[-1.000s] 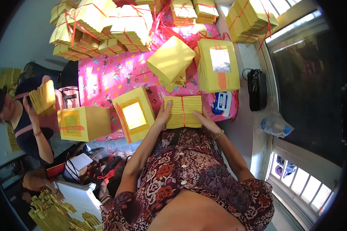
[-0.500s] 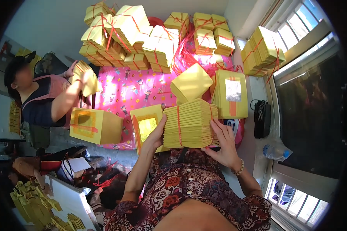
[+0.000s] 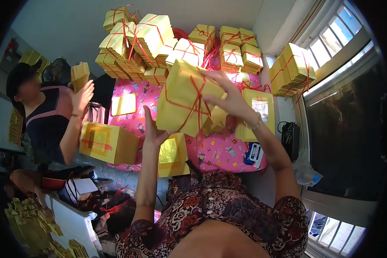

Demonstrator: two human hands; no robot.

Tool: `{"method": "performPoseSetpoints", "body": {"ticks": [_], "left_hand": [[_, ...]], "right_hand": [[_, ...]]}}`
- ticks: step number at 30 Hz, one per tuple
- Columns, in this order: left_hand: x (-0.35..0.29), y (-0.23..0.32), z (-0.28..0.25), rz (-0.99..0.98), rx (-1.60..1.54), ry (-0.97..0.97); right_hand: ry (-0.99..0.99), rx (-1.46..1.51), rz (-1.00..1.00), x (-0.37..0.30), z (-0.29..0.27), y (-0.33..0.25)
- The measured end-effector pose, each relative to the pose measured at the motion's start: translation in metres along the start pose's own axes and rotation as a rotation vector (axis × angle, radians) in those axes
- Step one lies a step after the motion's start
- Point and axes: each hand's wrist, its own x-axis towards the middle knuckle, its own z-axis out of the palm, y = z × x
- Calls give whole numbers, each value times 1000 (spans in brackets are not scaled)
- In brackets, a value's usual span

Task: Bundling stacks of yellow paper with red ribbon.

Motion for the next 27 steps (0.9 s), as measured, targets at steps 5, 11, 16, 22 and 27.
{"method": "performPoseSetpoints", "body": {"ticks": [5,11,16,22,27], "left_hand": [[27,27,2,162,589,-122],[85,76,41,150,541,303],[129,96,73,213,621,420],[174,115,47,107,403,463],[193,114,43,145,292,571]], "right_hand": [[73,232,224,52,-8,16],[232,362,415,128,-9,51],[306,328,373,180,-12,88],[302,389,302,210,7,116],[240,283,300,196,22,151]]}}
